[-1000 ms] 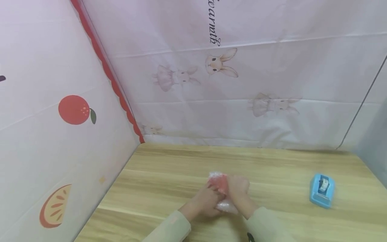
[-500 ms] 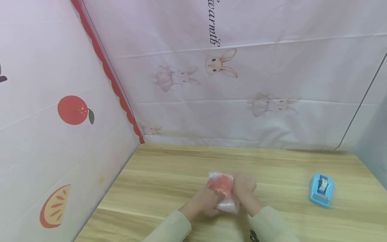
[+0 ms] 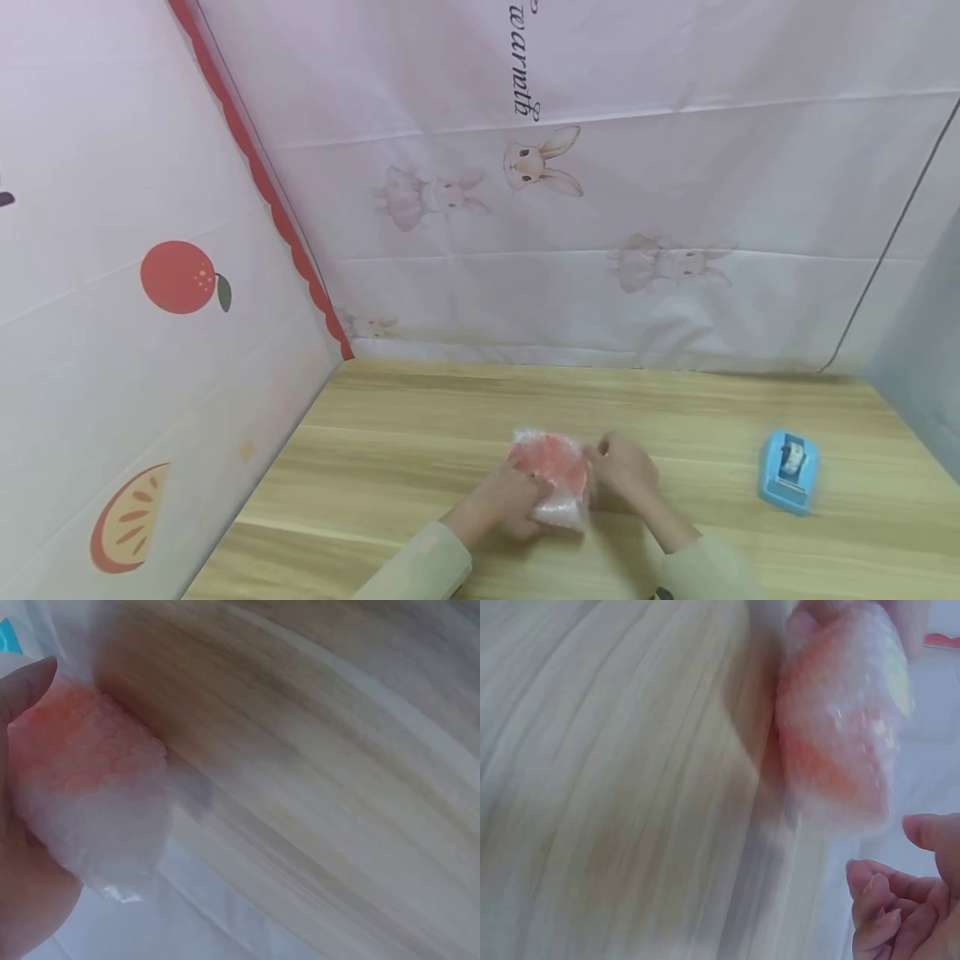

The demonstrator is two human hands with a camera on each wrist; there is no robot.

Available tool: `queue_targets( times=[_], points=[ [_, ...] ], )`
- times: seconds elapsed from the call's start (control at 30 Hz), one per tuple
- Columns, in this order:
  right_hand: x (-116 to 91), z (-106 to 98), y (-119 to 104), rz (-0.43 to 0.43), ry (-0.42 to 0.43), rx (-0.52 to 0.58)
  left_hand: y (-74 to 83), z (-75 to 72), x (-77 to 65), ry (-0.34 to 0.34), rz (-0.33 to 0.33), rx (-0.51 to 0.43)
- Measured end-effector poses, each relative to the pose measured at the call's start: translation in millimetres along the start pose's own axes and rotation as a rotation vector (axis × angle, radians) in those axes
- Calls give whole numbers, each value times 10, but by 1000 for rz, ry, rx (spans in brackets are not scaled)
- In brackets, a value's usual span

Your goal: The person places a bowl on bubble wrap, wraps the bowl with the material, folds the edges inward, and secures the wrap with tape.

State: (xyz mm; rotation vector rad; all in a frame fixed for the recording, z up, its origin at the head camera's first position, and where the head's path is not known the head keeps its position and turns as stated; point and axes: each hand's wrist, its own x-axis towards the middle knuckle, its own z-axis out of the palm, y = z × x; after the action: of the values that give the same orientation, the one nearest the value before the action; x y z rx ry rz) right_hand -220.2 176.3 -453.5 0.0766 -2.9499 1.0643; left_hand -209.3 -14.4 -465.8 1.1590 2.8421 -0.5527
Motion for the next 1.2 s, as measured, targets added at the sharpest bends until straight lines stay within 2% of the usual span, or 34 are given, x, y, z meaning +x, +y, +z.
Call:
queue_targets(
  times=[0.13, 0.43, 0.6, 0.8, 0.97, 1.2],
  points=[
    [-54, -92, 106, -24, 46, 41, 5, 13, -24, 18, 14, 30],
    [-220, -164, 264, -19, 42, 51, -73, 113, -84, 242, 111, 50],
    [-301, -224, 334, -28, 68, 47, -116, 169, -147, 321, 111, 25],
    [-391, -236, 425, -45, 132, 35, -188, 239, -275, 400, 45, -60],
    [-437, -223, 497, -96, 183, 14, -254, 287, -385, 408, -44, -142],
    [-468, -165, 598, -295, 352, -51, -325, 341, -511, 395, -137, -185]
  ],
)
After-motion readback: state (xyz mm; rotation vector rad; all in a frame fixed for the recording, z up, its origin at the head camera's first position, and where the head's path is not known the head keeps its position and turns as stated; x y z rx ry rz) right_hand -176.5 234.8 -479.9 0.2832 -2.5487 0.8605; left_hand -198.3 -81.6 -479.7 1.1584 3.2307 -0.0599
